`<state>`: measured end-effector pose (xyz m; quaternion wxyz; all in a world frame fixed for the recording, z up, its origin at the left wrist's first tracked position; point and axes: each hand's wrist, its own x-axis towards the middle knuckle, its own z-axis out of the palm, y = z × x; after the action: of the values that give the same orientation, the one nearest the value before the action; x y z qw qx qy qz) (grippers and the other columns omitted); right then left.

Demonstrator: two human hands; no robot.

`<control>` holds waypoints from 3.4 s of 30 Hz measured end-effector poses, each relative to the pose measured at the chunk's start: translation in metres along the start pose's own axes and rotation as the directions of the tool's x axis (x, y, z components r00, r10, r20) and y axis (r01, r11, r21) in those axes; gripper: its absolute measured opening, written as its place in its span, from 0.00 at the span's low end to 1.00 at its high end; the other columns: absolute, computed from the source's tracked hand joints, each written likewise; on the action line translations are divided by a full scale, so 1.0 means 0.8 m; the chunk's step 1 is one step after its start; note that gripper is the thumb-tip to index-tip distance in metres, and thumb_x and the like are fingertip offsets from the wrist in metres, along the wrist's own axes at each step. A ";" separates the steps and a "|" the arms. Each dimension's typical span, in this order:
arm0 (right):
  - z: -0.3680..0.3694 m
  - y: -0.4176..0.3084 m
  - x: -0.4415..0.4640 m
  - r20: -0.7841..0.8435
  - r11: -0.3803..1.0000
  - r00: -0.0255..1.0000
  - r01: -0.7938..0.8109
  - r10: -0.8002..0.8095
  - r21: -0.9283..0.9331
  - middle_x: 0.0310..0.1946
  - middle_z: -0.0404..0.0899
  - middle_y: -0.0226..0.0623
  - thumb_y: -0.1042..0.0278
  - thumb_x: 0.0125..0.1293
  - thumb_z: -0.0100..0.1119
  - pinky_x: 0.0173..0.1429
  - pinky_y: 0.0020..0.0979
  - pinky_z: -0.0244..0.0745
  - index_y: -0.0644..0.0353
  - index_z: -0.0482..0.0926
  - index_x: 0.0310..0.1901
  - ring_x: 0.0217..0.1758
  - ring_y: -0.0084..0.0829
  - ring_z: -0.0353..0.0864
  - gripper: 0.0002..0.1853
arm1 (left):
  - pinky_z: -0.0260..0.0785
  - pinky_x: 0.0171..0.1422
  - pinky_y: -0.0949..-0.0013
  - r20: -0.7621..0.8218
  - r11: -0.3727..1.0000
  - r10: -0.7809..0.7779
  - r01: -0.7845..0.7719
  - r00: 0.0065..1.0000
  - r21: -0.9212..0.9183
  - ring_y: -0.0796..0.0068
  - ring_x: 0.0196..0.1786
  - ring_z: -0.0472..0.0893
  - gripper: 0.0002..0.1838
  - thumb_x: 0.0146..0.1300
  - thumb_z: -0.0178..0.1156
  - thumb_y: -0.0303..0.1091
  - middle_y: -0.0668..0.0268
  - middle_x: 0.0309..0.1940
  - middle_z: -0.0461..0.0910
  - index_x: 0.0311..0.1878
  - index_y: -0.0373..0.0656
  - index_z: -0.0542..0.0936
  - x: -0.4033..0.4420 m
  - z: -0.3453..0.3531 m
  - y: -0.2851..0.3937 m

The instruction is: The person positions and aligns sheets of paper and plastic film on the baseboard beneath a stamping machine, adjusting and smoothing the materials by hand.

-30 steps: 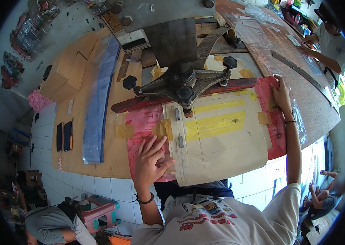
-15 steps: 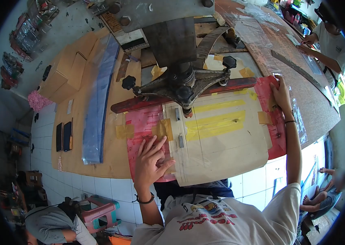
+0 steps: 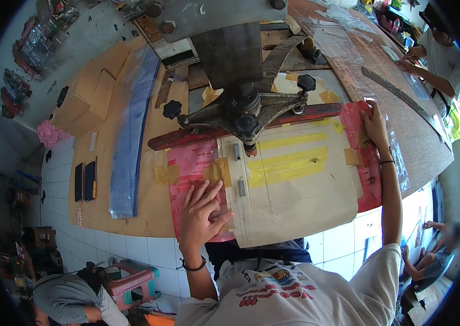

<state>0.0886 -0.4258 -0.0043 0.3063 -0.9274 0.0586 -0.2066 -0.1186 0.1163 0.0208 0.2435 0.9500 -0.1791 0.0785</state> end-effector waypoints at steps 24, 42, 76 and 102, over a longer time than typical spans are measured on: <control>-0.002 -0.009 -0.003 -0.018 1.000 1.000 -0.010 0.010 -0.011 0.47 0.86 0.53 0.63 0.72 0.63 0.57 0.48 0.78 0.57 0.73 0.66 0.53 0.53 0.86 0.23 | 0.52 0.82 0.41 -0.030 1.000 0.009 -0.010 1.000 -0.026 0.51 0.76 0.71 0.31 0.63 0.69 0.58 0.62 0.71 0.77 0.19 0.41 0.74 -0.001 0.000 0.002; -0.260 -0.237 -0.214 0.159 0.738 0.739 0.581 -0.655 0.344 0.28 0.81 0.41 0.44 0.70 0.61 0.35 0.31 0.72 0.68 0.83 0.39 0.29 0.33 0.81 0.27 | 0.49 0.83 0.43 -0.057 0.975 0.022 -0.034 0.998 -0.218 0.52 0.77 0.69 0.23 0.61 0.73 0.48 0.60 0.68 0.79 0.23 0.40 0.76 -0.007 -0.004 -0.005; 0.014 -0.269 -0.274 0.631 0.461 0.750 -0.496 -0.199 0.736 0.64 0.76 0.56 0.80 0.76 0.50 0.46 0.37 0.92 0.59 0.50 0.79 0.53 0.42 0.88 0.34 | 0.72 0.63 0.52 -0.173 0.910 0.154 -0.208 0.973 -0.359 0.53 0.59 0.78 0.13 0.65 0.70 0.37 0.57 0.54 0.77 0.48 0.42 0.80 -0.031 0.029 0.134; 0.042 -0.287 -0.279 0.487 0.846 0.741 0.533 -0.463 -0.007 0.79 0.59 0.53 0.58 0.74 0.59 0.85 0.58 0.42 0.53 0.72 0.73 0.83 0.52 0.56 0.28 | 0.31 0.87 0.38 0.114 0.971 0.151 -0.169 0.982 0.171 0.53 0.85 0.53 0.37 0.70 0.62 0.52 0.54 0.80 0.62 0.75 0.38 0.70 0.079 0.057 0.056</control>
<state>-0.1040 -0.1701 0.0301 0.1761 -0.9503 -0.2525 -0.0468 -0.0740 0.0385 0.0156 0.1401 0.9534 -0.2592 0.0658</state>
